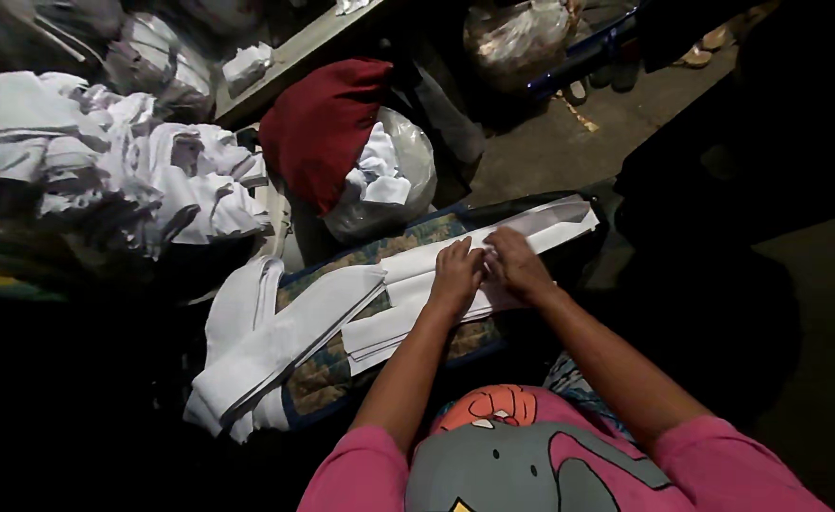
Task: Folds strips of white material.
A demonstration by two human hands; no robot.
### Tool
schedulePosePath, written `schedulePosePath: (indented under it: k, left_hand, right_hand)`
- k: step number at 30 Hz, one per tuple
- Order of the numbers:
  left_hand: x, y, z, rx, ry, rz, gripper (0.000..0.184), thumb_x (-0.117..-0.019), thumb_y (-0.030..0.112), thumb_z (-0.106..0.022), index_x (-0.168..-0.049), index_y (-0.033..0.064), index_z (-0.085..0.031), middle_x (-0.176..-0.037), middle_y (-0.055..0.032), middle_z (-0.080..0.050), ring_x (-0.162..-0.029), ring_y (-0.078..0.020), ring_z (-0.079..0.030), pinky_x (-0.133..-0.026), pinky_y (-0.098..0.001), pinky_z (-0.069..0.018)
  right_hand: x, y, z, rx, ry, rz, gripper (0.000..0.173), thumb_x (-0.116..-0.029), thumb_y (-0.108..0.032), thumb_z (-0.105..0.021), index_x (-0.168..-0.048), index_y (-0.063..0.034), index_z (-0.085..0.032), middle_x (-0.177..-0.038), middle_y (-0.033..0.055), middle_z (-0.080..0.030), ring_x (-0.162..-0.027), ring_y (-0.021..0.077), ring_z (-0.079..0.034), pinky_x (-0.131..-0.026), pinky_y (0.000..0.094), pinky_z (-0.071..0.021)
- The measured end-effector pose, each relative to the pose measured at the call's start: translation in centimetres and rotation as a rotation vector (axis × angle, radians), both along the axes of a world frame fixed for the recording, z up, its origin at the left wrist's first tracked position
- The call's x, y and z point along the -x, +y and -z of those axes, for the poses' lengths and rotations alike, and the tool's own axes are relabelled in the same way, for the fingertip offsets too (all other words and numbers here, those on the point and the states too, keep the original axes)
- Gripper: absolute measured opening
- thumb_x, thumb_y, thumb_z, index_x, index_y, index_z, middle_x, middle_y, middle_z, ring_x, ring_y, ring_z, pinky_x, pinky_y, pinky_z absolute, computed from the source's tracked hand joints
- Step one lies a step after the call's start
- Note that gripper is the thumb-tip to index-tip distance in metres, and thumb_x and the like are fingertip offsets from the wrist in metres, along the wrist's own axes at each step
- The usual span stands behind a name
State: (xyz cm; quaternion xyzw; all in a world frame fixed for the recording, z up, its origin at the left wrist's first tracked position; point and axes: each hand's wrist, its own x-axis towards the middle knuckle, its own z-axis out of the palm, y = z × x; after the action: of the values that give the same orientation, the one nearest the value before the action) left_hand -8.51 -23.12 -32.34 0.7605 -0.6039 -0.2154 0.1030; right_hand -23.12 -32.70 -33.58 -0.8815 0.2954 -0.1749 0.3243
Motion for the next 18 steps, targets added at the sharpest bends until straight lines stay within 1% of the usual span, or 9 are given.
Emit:
schedulePosePath:
  k: [1, 2, 4, 7, 9, 12, 14, 16, 18]
  left_hand:
    - [0.0, -0.1, 0.0, -0.015, 0.005, 0.003, 0.039, -0.1002, 0.023, -0.063, -0.136, 0.0073, -0.064, -0.156, -0.0169, -0.046, -0.148, -0.0364, -0.038, -0.123, -0.0569, -0.0242]
    - [-0.1, -0.1, 0.0, -0.027, 0.010, 0.005, 0.040, -0.1006, 0.023, -0.062, -0.137, 0.0070, -0.063, -0.157, -0.0170, -0.045, -0.149, -0.0366, -0.036, -0.123, -0.0578, -0.0221]
    - [-0.3, -0.2, 0.0, -0.039, 0.032, 0.005, 0.041, -0.1025, 0.030, -0.060, -0.139, 0.0122, -0.062, -0.159, -0.0156, -0.043, -0.152, -0.0349, -0.032, -0.124, -0.0581, -0.0191]
    - [-0.6, -0.1, 0.0, -0.042, 0.063, 0.009, 0.039, -0.1033, 0.034, -0.059, -0.138, 0.0155, -0.062, -0.160, -0.0138, -0.042, -0.153, -0.0326, -0.030, -0.125, -0.0586, -0.0167]
    - [-0.9, 0.1, -0.3, -0.069, 0.065, 0.026, 0.040, -0.1042, 0.035, -0.057, -0.140, 0.0178, -0.061, -0.162, -0.0116, -0.039, -0.154, -0.0307, -0.028, -0.125, -0.0593, -0.0136]
    - [-2.0, 1.0, -0.9, -0.133, -0.005, 0.043, 0.043, -0.1069, 0.041, -0.049, -0.148, 0.0307, -0.055, -0.166, -0.0068, -0.033, -0.157, -0.0293, -0.021, -0.125, -0.0630, -0.0067]
    - [-3.1, 2.2, -1.1, -0.155, -0.083, 0.031, 0.046, -0.1087, 0.045, -0.039, -0.154, 0.0394, -0.046, -0.169, -0.0045, -0.027, -0.158, -0.0283, -0.016, -0.124, -0.0653, -0.0036]
    - [-4.2, 3.1, -1.0, -0.145, -0.130, 0.005, 0.048, -0.1082, 0.049, -0.037, -0.155, 0.0408, -0.043, -0.170, -0.0054, -0.023, -0.159, -0.0295, -0.012, -0.124, -0.0671, -0.0003]
    - [-4.7, 3.6, -1.2, -0.154, -0.148, -0.005, 0.052, -0.1074, 0.053, -0.036, -0.158, 0.0386, -0.040, -0.171, -0.0078, -0.020, -0.159, -0.0326, -0.009, -0.122, -0.0685, 0.0029]
  right_hand:
    - [-0.4, 0.3, 1.1, 0.000, 0.028, -0.081, 0.047, -0.1082, -0.032, -0.044, -0.138, -0.0001, -0.060, -0.148, 0.0214, -0.055, -0.146, 0.0383, -0.042, -0.123, 0.0526, -0.0291]
    - [-0.4, 0.3, 1.9, 0.012, 0.062, -0.117, 0.053, -0.1089, -0.039, -0.040, -0.143, -0.0015, -0.057, -0.152, 0.0205, -0.051, -0.150, 0.0372, -0.037, -0.125, 0.0539, -0.0245]
    - [0.4, -0.5, 2.7, 0.067, 0.167, -0.129, 0.060, -0.1091, -0.045, -0.036, -0.150, -0.0038, -0.050, -0.159, 0.0182, -0.044, -0.153, 0.0341, -0.031, -0.127, 0.0548, -0.0179]
    - [2.3, -2.4, 2.9, 0.169, 0.286, -0.075, 0.066, -0.1085, -0.051, -0.031, -0.156, -0.0063, -0.043, -0.164, 0.0160, -0.036, -0.156, 0.0326, -0.026, -0.127, 0.0580, -0.0141]
    - [3.8, -4.0, 3.1, 0.235, 0.301, 0.000, 0.067, -0.1083, -0.051, -0.030, -0.157, -0.0070, -0.041, -0.164, 0.0158, -0.036, -0.156, 0.0333, -0.026, -0.125, 0.0623, -0.0132]
    - [5.6, -6.2, 2.4, 0.227, 0.342, 0.111, 0.066, -0.1085, -0.049, -0.030, -0.159, -0.0070, -0.037, -0.166, 0.0182, -0.030, -0.156, 0.0367, -0.022, -0.123, 0.0671, -0.0107]
    - [6.1, -6.8, 1.9, 0.197, 0.365, 0.160, 0.068, -0.1079, -0.051, -0.028, -0.160, -0.0084, -0.034, -0.166, 0.0188, -0.031, -0.156, 0.0390, -0.021, -0.122, 0.0684, -0.0131]
    - [6.0, -6.8, 1.8, 0.184, 0.360, 0.173, 0.070, -0.1074, -0.053, -0.027, -0.161, -0.0078, -0.033, -0.166, 0.0192, -0.029, -0.156, 0.0398, -0.020, -0.121, 0.0706, -0.0107]
    - [5.9, -6.5, 1.7, 0.167, 0.351, 0.192, 0.069, -0.1076, -0.051, -0.032, -0.162, -0.0082, -0.031, -0.168, 0.0197, -0.026, -0.157, 0.0402, -0.016, -0.120, 0.0726, -0.0071]
